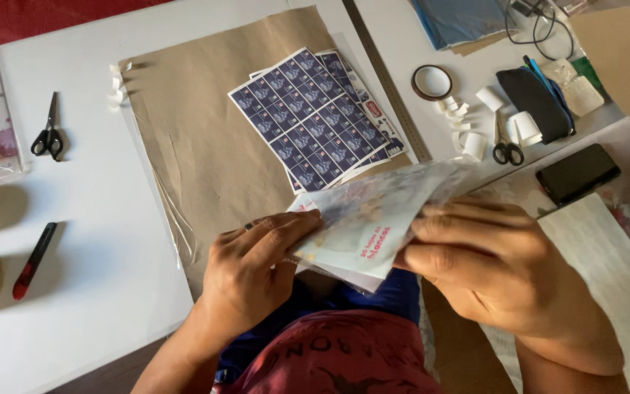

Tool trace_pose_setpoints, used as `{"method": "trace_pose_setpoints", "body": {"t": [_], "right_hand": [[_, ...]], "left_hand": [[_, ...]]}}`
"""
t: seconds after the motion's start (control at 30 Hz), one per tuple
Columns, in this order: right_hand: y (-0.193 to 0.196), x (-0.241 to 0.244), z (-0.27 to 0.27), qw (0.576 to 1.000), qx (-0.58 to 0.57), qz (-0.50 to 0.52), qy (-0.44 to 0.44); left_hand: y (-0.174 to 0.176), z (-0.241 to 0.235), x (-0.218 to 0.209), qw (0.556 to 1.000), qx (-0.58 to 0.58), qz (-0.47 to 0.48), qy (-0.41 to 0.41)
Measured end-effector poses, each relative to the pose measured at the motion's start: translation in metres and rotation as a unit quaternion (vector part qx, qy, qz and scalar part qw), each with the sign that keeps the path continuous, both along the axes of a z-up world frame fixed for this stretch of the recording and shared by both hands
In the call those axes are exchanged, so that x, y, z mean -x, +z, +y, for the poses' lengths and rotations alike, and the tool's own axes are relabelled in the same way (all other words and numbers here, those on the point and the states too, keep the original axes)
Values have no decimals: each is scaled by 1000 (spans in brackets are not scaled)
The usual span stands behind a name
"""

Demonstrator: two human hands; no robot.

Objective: The person applies small circular stickers to a white sheet with a grid pattern. They peel stickers from a backing sheet and place them onto the target sheet, smoothing them down. They also handle a package of socks and a sheet of printed stickers.

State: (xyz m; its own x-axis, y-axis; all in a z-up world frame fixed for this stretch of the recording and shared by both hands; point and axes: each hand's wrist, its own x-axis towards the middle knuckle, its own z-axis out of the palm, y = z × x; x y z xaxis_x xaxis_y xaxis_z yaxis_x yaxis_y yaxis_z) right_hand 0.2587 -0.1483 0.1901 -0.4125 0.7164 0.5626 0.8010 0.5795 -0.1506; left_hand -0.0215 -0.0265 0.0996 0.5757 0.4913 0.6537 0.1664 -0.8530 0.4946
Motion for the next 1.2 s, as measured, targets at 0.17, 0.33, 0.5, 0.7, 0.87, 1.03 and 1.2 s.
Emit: {"method": "trace_pose_setpoints", "body": {"t": [0.17,0.33,0.5,0.7,0.87,1.03,1.2], "right_hand": [[17,16,2,999,-31,-14,20],[19,20,3,999,-35,0,28],[16,20,3,999,-15,23,16],[17,19,1,998,3,69,-10],[32,27,7,992,39,120,-1],[42,27,9,986,53,158,-5],[49,27,10,980,77,181,13]], "left_hand": [[1,3,-2,998,-27,-43,-36],[-1,2,-1,997,-20,-46,-53],[-6,2,1,997,-25,-36,-63],[-22,3,6,997,-22,-6,-71],[-24,1,6,998,-11,-12,-68],[-30,2,6,998,-5,-7,-68],[-38,4,6,998,-19,1,-62]]}}
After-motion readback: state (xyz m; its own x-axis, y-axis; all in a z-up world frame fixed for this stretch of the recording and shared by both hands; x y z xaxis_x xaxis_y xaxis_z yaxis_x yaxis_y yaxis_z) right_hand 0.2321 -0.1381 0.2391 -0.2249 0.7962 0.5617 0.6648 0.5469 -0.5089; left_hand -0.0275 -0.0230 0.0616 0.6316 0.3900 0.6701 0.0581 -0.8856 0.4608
